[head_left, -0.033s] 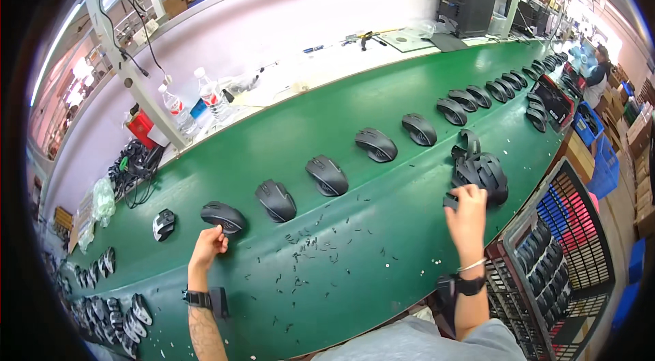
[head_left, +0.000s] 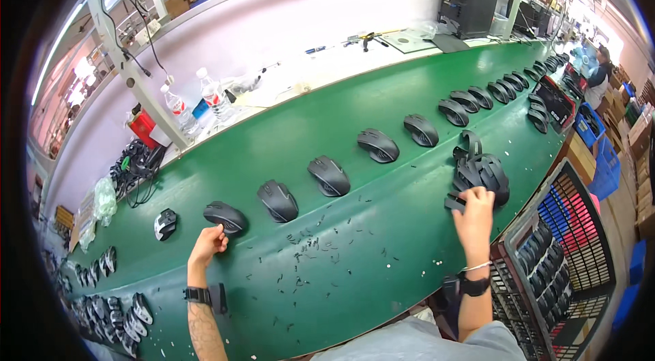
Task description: The person repeatedly picks up a computer mouse body and a matching shell, snaps the shell onto the body, and places the assembled mouse on the green workbench. The person handles multiple mice one at a time, aligning and pressing the parts together before setting each finished unit aside.
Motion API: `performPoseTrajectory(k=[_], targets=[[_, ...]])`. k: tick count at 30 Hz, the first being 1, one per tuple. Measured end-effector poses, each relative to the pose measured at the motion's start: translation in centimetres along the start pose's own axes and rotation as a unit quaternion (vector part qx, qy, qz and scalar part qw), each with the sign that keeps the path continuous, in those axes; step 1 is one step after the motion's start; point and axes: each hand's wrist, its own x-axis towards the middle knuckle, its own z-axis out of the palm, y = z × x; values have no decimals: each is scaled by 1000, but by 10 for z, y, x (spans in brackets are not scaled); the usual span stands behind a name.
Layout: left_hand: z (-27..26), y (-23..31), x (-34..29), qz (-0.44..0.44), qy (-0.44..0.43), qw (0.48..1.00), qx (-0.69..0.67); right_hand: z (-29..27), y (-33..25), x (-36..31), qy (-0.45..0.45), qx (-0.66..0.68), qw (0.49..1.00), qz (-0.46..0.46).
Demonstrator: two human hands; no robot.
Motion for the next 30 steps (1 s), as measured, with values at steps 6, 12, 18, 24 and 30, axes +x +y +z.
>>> performPoseTrajectory(k=[6,12,18,24,30], targets=[[22,61,-32,134,295,781,533,2,25,-6,-12,-32,999,7],[182,214,-126,695,194,535,440,5,34,-9,-53,-43,998,5],[259,198,-186,814,85,362,446,9,36,-2,-89,-67,992,-58],[286,172,-208,816,-16,368,445,3,35,-10,-76,-66,991,-87],[267,154,-218,795,-69,387,461,0,27,-18,-93,-62,992,-51]])
